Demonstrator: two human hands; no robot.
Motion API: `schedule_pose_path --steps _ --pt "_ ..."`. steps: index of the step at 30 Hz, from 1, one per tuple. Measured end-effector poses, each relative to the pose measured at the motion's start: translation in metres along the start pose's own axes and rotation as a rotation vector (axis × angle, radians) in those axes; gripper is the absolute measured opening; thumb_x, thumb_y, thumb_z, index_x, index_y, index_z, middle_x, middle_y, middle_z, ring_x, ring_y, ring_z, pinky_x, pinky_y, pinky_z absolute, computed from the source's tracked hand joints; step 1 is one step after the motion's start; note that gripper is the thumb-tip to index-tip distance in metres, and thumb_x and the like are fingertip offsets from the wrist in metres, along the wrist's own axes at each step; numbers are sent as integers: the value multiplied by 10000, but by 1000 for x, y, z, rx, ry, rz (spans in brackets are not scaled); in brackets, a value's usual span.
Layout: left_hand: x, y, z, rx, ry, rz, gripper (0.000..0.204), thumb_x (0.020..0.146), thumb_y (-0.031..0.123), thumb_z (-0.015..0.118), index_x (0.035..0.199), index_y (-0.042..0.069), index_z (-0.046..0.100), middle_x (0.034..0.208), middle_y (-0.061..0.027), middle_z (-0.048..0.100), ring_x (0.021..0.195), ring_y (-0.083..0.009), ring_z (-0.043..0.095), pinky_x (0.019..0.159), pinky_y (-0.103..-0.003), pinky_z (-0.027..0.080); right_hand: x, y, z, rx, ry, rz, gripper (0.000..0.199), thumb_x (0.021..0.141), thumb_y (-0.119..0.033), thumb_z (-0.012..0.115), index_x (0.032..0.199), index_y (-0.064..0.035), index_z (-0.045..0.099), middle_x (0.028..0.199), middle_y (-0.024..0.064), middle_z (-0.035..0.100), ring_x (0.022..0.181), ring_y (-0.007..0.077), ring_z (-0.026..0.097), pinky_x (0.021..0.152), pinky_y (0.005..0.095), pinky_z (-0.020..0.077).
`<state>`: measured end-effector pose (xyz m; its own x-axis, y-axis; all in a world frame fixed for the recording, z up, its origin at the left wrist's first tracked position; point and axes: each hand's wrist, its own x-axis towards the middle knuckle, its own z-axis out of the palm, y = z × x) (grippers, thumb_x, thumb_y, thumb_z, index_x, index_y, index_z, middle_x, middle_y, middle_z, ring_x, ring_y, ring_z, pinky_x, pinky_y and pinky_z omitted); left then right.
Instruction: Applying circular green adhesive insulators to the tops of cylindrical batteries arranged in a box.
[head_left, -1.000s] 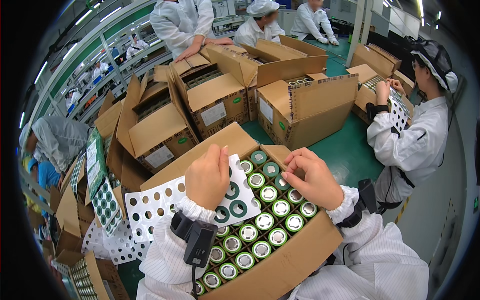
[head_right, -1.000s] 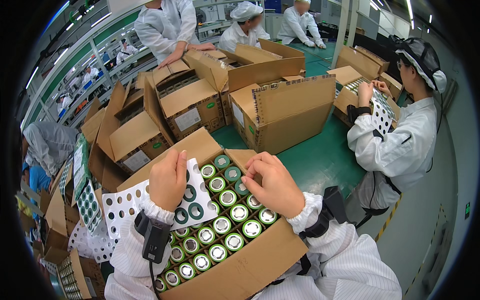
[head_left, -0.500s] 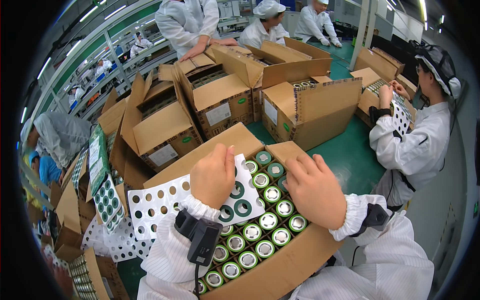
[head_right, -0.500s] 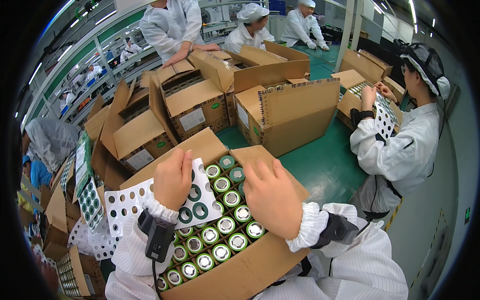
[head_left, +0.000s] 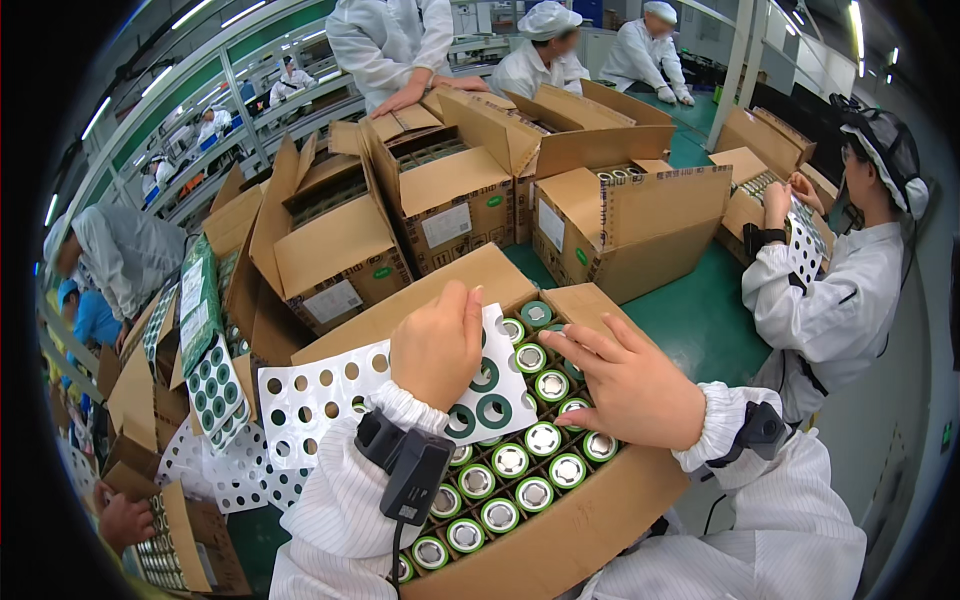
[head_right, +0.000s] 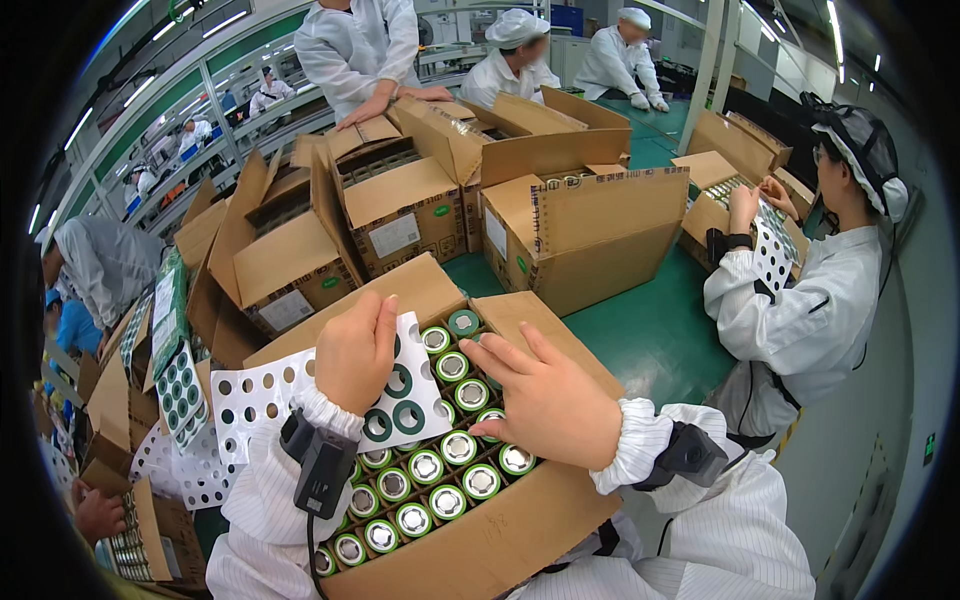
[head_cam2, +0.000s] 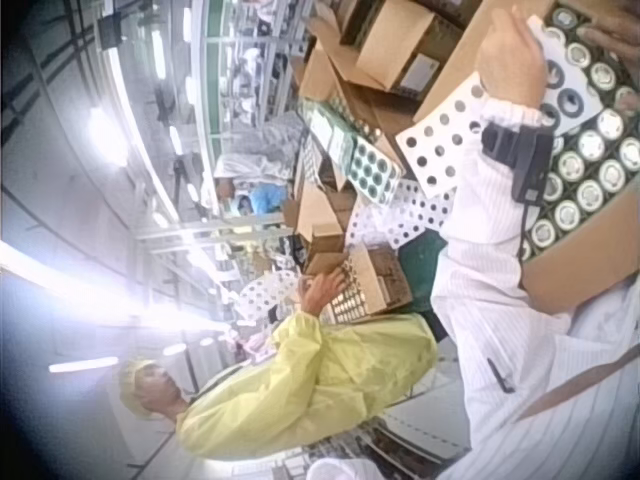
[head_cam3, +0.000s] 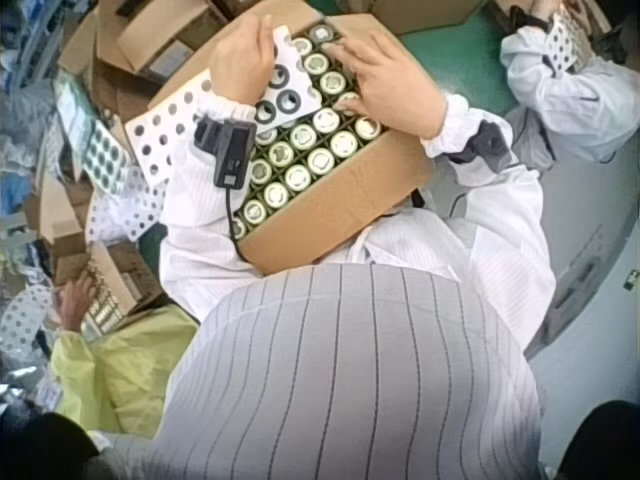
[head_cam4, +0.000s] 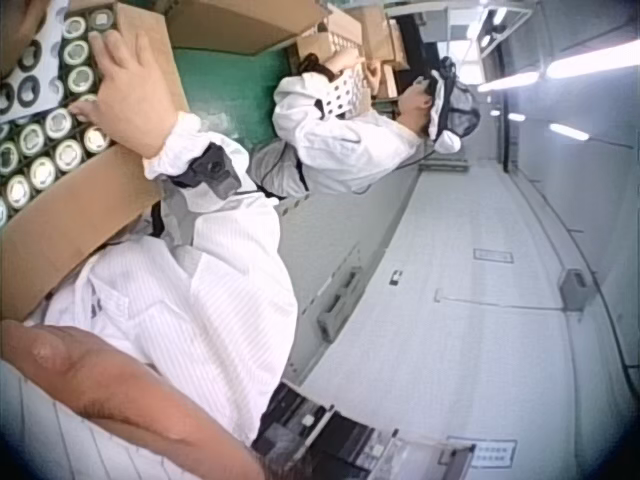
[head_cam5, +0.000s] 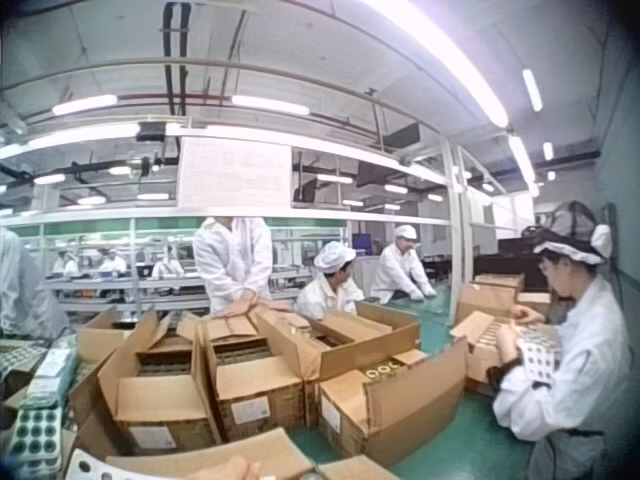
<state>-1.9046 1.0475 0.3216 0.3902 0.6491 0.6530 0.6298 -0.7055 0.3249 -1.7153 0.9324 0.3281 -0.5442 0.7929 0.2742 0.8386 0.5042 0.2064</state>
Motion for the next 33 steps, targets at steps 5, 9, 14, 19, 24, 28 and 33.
schedule_pose_path --steps 5,9,14,19,24,28,33 --pt "-1 0 1 -35 28 6 279 914 185 497 694 20 454 579 -201 491 549 -400 508 475 -445 368 3 10 2 109 14 -60 584 753 -490 624 1007 36 608 1298 64 455 1178 211 387 993 433 342" --pt "-1 1 2 -30 24 -3 279 915 185 497 693 21 455 583 -201 494 551 -398 511 475 -445 368 1 17 4 108 108 -122 575 801 -498 568 1043 20 620 1245 88 490 1160 207 403 982 406 343" --pt "-1 -2 2 20 -8 -13 267 912 223 485 713 47 465 607 -154 548 556 -372 546 486 -458 416 0 27 7 215 66 -127 705 774 -479 617 1305 -59 422 1177 82 500 1126 210 431 992 415 341" --pt "-1 -3 1 19 -15 -15 271 911 221 487 707 44 464 612 -158 550 558 -375 545 487 -459 414 -3 27 12 283 69 -117 736 757 -451 651 1349 -105 383 1151 77 500 1109 213 441 1007 425 331" --pt "0 -1 2 17 -11 -6 271 913 220 486 707 44 464 611 -161 547 557 -375 543 487 -459 412 -2 27 10 176 119 -273 502 794 -410 618 1087 -4 589 1239 49 488 1085 222 447 947 392 363" --pt "-1 -3 2 20 -14 -9 270 913 217 484 707 43 465 610 -162 547 554 -372 543 486 -457 413 2 35 12 343 112 -245 520 759 -329 679 1180 -50 553 1152 78 527 1084 244 462 938 391 380" --pt "-1 -2 1 7 -1 1 269 914 217 482 708 45 466 607 -158 547 549 -369 543 483 -455 413 -8 50 31 582 305 -174 163 815 -177 621 863 -30 674 1266 96 522 1030 298 501 935 386 383"
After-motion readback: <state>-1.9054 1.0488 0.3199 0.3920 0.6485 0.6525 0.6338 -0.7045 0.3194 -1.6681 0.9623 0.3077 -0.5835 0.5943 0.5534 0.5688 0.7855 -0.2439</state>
